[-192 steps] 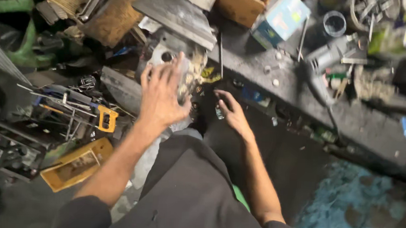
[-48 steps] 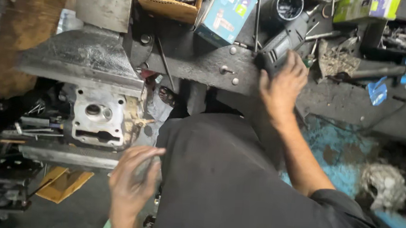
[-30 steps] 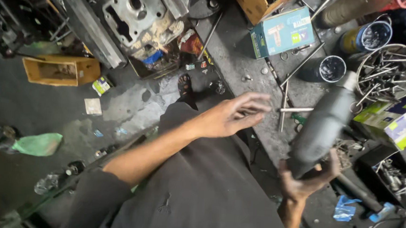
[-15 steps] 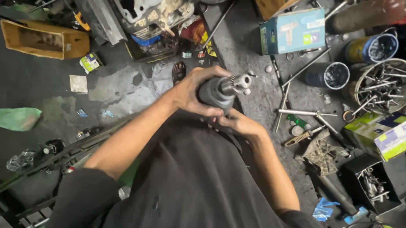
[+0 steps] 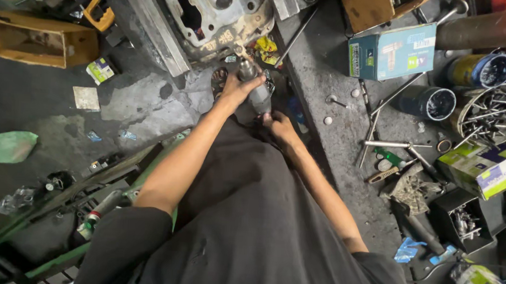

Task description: The person sits at a cluttered workbench and wipes a cylinder head clamped in a vise with a rag, then files its surface and uses a power rotary tool on the head, steadying it by hand. They reposition the head in the vise and continue working on its surface.

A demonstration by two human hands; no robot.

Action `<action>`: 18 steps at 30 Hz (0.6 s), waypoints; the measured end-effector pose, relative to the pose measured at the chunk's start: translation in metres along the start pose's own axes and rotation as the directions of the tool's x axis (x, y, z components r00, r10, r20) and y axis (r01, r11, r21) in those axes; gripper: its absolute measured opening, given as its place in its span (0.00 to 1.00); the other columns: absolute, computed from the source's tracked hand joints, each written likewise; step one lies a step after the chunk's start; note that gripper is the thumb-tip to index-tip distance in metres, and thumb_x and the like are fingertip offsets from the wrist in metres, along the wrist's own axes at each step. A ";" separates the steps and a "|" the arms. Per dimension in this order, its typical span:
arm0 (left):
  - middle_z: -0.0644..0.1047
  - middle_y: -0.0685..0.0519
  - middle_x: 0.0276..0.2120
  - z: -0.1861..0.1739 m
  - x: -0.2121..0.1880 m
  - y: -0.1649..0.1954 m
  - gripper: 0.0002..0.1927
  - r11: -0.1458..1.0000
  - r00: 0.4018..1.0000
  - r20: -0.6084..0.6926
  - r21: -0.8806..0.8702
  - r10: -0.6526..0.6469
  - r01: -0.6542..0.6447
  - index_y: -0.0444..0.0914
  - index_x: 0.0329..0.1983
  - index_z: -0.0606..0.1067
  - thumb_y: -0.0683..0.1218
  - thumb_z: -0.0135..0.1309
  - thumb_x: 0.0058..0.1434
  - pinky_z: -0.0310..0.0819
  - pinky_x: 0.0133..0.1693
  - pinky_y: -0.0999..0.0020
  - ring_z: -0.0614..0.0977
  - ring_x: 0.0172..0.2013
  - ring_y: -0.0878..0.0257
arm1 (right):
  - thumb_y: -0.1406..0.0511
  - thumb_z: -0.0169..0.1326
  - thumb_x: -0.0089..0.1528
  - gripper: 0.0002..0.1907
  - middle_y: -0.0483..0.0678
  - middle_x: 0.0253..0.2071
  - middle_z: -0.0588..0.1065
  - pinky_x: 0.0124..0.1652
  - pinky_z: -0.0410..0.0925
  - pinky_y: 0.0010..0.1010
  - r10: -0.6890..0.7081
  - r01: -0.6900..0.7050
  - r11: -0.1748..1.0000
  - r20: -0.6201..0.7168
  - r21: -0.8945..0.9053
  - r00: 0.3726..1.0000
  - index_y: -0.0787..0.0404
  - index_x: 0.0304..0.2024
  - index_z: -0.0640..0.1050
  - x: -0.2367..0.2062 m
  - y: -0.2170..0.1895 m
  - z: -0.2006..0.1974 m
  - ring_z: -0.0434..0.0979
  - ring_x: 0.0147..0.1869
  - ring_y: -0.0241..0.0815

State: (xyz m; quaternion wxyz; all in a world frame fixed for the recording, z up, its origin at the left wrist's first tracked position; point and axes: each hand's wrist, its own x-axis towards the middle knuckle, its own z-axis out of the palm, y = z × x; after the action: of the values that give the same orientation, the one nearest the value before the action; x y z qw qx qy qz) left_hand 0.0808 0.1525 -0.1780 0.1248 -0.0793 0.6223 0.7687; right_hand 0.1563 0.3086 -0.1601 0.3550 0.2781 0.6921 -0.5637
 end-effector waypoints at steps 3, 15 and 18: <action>0.80 0.57 0.36 -0.007 0.013 0.006 0.12 1.000 1.000 0.029 0.028 -0.006 0.005 0.39 0.40 0.77 0.46 0.67 0.57 0.75 0.44 0.70 0.80 0.39 0.68 | 0.60 0.56 0.66 0.23 0.51 0.48 0.79 0.50 0.70 0.30 -0.028 0.029 0.999 -0.040 0.021 0.999 0.70 0.58 0.72 0.003 -0.016 0.007 0.78 0.50 0.40; 0.82 0.54 0.40 -0.019 0.038 0.006 0.17 0.999 0.992 0.126 -0.038 0.024 -0.019 0.38 0.45 0.79 0.51 0.68 0.58 0.76 0.48 0.68 0.82 0.43 0.66 | 0.60 0.52 0.68 0.20 0.51 0.43 0.77 0.42 0.74 0.32 -0.099 0.101 0.959 -0.020 0.265 0.995 0.71 0.54 0.73 -0.010 -0.057 0.023 0.80 0.41 0.41; 0.82 0.51 0.41 -0.019 0.047 0.007 0.22 0.992 0.992 0.108 -0.107 -0.061 0.073 0.36 0.49 0.80 0.55 0.65 0.60 0.76 0.47 0.63 0.82 0.43 0.61 | 0.59 0.53 0.68 0.24 0.54 0.44 0.78 0.41 0.73 0.32 -0.084 0.093 0.986 -0.067 0.140 0.994 0.71 0.59 0.69 -0.008 -0.060 0.025 0.80 0.41 0.41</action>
State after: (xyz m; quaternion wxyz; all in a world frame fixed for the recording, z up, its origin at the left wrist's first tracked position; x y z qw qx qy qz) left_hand 0.0332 0.1370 -0.1887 0.1785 -0.0667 0.5683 0.8005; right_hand 0.1187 0.2713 -0.1219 0.2875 0.2886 0.6721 -0.6183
